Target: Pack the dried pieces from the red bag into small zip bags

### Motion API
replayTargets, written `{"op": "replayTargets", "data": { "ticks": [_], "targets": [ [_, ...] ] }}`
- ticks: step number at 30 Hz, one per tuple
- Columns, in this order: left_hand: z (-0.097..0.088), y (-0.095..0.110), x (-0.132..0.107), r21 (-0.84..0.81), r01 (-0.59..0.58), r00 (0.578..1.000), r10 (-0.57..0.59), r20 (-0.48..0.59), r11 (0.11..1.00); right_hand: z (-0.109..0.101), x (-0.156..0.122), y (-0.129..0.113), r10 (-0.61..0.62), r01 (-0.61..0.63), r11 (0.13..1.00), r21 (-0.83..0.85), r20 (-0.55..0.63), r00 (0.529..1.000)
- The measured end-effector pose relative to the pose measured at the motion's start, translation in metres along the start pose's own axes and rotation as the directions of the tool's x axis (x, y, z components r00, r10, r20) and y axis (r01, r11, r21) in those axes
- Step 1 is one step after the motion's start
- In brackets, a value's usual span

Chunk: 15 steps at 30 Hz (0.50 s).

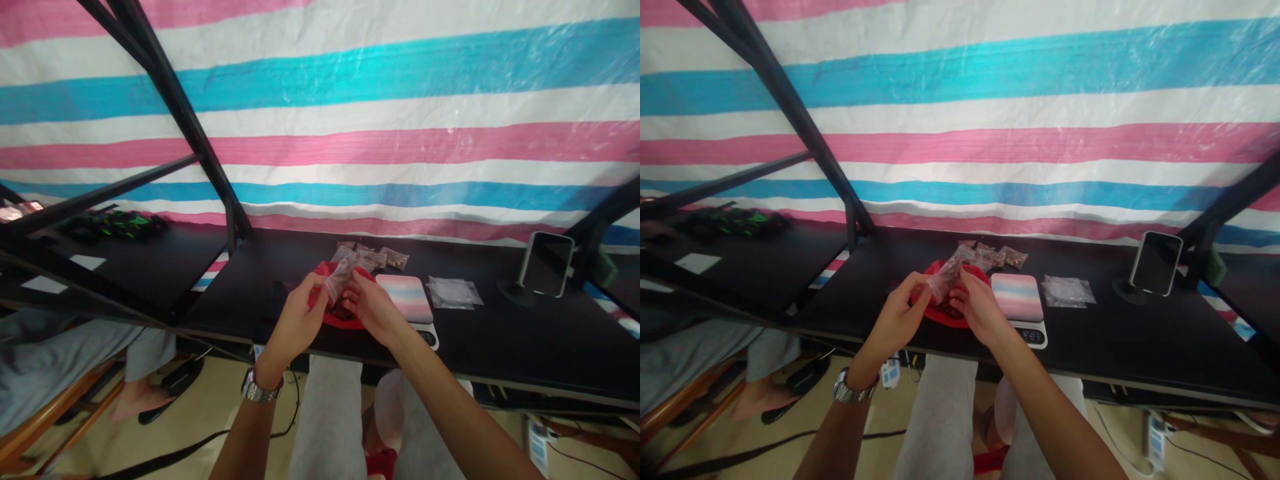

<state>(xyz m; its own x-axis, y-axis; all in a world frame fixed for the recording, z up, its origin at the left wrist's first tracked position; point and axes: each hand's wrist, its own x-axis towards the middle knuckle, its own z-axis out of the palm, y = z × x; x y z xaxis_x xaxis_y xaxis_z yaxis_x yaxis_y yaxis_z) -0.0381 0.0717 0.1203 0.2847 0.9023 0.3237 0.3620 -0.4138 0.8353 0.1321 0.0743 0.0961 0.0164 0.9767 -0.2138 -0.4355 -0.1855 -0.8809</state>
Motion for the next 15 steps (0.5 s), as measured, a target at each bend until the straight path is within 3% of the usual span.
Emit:
{"op": "replayTargets", "data": {
  "ticks": [6, 10, 15],
  "targets": [
    [0.000, -0.021, -0.007, 0.476, -0.070, 0.998, 0.065, 0.026, 0.877, -0.017, 0.012, 0.008, -0.234, 0.194, 0.950, -0.245, -0.147, 0.961],
    [-0.002, -0.029, -0.011, 0.543, -0.045, 0.999, 0.035, 0.029, 0.838, -0.019, 0.009, 0.003, -0.346, 0.275, 0.869, -0.412, -0.109, 0.932],
    [-0.005, -0.026, -0.013, 0.513, -0.019, 1.000, 0.023, -0.001, 0.858, -0.016, 0.004, -0.005, -0.365, 0.312, 0.796, -0.520, 0.000, 0.931]
  ]
}}
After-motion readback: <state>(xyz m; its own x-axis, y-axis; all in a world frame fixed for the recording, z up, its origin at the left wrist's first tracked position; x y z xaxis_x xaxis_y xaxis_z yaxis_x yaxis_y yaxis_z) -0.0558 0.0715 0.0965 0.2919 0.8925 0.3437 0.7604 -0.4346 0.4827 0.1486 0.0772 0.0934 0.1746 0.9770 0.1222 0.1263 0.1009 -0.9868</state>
